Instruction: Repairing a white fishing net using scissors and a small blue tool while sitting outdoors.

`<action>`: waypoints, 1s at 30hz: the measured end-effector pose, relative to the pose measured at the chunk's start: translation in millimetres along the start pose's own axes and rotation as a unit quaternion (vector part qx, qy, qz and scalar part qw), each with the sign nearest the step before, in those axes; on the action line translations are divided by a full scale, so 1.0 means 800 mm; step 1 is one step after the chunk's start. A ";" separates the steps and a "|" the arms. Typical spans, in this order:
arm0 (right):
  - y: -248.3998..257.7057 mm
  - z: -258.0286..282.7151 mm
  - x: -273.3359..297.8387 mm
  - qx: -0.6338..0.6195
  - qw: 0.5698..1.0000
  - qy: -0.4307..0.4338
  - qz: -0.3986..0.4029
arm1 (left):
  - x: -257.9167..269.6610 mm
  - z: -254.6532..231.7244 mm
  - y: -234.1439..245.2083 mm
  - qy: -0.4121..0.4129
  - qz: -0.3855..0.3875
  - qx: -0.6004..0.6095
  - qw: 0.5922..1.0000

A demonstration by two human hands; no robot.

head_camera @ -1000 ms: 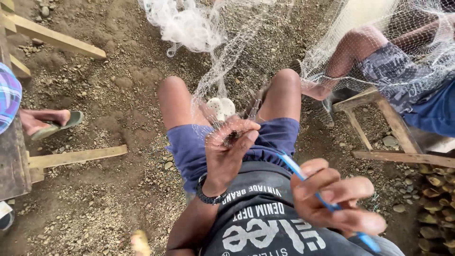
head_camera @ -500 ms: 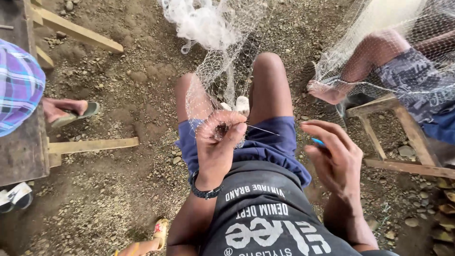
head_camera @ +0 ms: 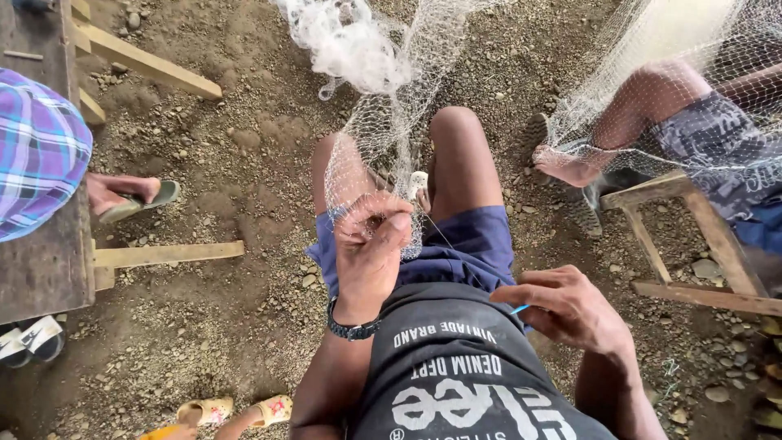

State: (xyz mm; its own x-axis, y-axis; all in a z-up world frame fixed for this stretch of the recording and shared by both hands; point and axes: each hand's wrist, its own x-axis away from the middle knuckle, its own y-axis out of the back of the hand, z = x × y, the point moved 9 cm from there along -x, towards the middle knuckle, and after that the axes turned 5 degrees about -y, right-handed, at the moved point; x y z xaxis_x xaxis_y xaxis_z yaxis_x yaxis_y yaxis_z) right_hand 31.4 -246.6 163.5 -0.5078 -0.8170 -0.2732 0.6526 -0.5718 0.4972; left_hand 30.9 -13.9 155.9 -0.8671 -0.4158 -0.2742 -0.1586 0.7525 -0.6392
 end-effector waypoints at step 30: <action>0.129 -0.002 -0.097 0.242 0.886 0.181 -0.351 | 0.042 0.065 -0.025 0.154 0.100 0.159 0.970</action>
State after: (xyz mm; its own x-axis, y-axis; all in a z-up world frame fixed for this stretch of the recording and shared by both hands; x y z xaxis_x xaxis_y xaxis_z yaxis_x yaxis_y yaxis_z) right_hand 139.1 -242.4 234.4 -0.4224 -0.2925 -0.8579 -0.1157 -0.9214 0.3711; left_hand 29.2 -69.8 122.3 -0.9731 -0.0686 -0.2198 0.1388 0.5870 -0.7976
